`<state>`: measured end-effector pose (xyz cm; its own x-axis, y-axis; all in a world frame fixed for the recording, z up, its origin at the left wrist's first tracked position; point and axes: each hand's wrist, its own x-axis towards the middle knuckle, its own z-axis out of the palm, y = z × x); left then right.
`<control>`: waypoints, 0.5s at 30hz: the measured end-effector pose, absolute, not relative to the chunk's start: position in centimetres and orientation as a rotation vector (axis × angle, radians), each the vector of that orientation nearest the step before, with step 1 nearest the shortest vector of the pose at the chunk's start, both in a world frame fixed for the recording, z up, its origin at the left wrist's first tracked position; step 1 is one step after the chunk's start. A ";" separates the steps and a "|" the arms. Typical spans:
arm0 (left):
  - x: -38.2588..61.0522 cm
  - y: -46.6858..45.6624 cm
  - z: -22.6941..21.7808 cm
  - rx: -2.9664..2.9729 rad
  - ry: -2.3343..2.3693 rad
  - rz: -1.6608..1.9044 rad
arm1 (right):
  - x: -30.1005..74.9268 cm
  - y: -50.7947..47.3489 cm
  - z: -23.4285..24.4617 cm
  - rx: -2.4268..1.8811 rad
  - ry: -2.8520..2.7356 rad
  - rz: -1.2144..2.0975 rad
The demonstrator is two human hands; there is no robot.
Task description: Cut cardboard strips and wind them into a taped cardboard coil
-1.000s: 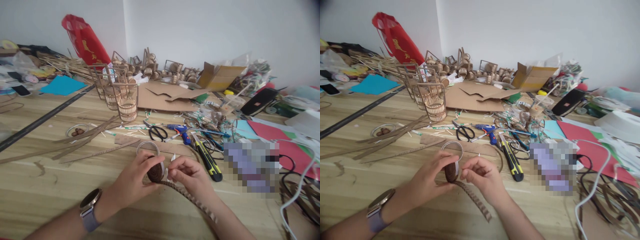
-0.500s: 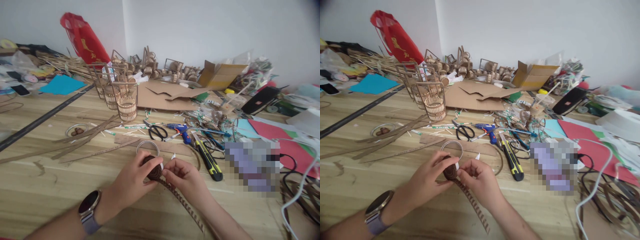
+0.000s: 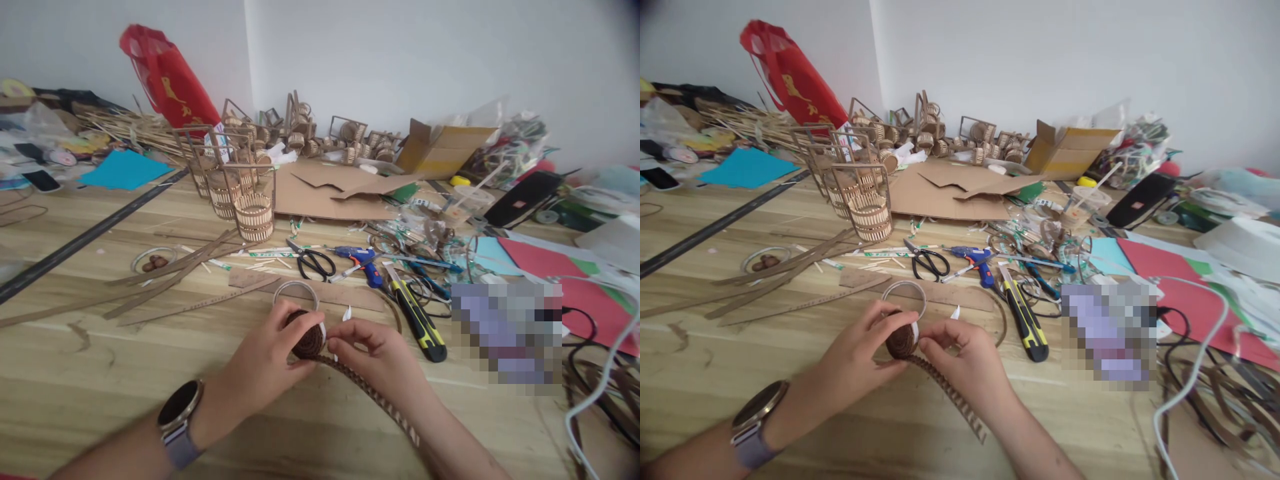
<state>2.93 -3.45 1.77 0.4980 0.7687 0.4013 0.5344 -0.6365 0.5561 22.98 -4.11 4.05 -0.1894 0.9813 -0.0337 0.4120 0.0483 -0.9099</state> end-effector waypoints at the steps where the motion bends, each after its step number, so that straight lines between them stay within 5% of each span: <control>1: 2.9 -3.5 1.7 2.399 1.094 0.889 | 23.0 -4.1 4.0 -1.417 -1.684 1.116; 15: 2.7 -3.7 1.4 2.563 1.125 0.744 | 22.9 -4.2 4.3 -1.446 -1.614 1.304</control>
<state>2.66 -3.69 1.38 0.5731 0.7394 0.3534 0.6146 -0.6731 0.4114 22.86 -4.16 4.30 -0.2238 0.9599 -0.1691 0.3671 -0.0777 -0.9269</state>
